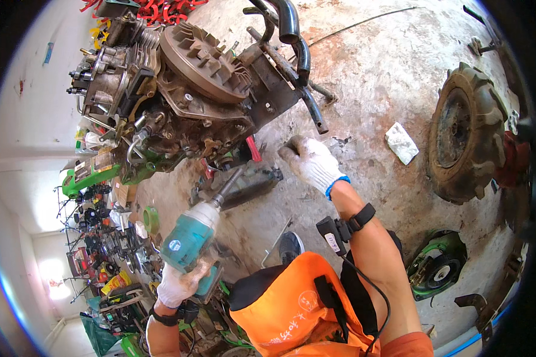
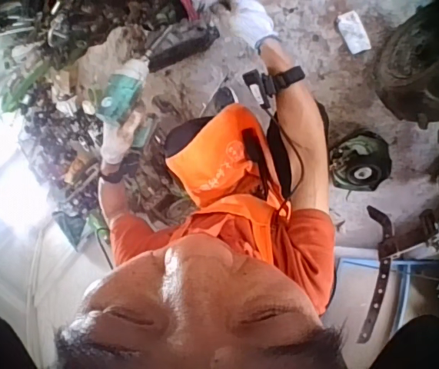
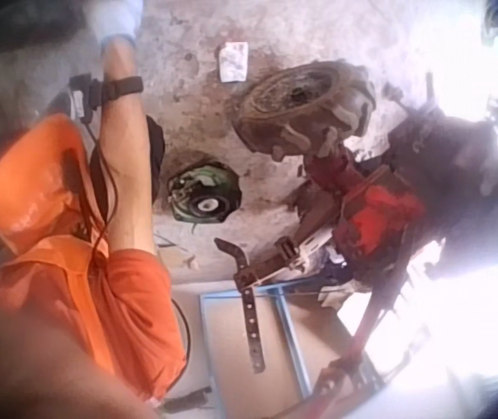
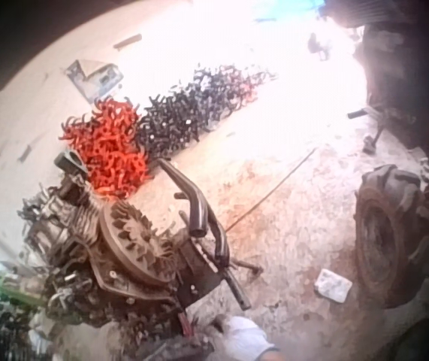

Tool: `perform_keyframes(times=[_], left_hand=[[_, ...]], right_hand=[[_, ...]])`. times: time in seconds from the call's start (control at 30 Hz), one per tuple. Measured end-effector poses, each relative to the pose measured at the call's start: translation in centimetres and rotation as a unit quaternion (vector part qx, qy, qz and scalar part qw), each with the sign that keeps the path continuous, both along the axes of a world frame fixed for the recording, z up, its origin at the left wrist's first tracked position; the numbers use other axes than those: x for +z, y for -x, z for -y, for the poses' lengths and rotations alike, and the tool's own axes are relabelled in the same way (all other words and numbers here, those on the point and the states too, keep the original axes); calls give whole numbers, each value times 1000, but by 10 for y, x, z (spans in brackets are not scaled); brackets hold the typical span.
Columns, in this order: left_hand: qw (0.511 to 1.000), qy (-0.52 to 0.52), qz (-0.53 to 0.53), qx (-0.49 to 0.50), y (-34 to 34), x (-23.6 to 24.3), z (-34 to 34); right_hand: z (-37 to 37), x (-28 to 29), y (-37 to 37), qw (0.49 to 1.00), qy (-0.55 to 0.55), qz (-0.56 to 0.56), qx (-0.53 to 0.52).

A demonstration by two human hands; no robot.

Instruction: The person uses a wire brush to clean a green engine block and then uses a cordless impact wrench to remove bolts and disassemble parts of the engine. The person handles the engine, bolts, and tools throughout the clip.

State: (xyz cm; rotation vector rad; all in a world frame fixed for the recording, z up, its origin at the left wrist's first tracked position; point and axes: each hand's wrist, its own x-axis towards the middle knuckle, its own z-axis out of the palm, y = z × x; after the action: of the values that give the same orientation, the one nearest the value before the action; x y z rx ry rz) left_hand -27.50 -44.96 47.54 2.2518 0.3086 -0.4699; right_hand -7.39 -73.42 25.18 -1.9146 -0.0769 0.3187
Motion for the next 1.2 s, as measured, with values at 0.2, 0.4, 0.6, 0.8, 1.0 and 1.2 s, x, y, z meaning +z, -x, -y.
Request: perform_keyframes(times=[0.2,0.4,0.6,0.8,1.0,1.2], left_hand=[[1000,8,27,-7,-19,23,16],[998,-27,39,-32,-53,44,37],[966,-174,73,-175,-87,49,39],[880,-311,115,-340,-119,54,45],[999,-5,-30,-16,-138,67,60],[996,-49,-71,-31,-160,84,81]], right_hand=[[-20,-1,19,993,80,55,73],[-29,-9,17,992,75,68,75],[-34,-4,12,995,36,73,54],[-35,-3,8,996,19,69,54],[-34,1,2,996,33,25,80],[-38,-1,-1,996,8,28,79]])
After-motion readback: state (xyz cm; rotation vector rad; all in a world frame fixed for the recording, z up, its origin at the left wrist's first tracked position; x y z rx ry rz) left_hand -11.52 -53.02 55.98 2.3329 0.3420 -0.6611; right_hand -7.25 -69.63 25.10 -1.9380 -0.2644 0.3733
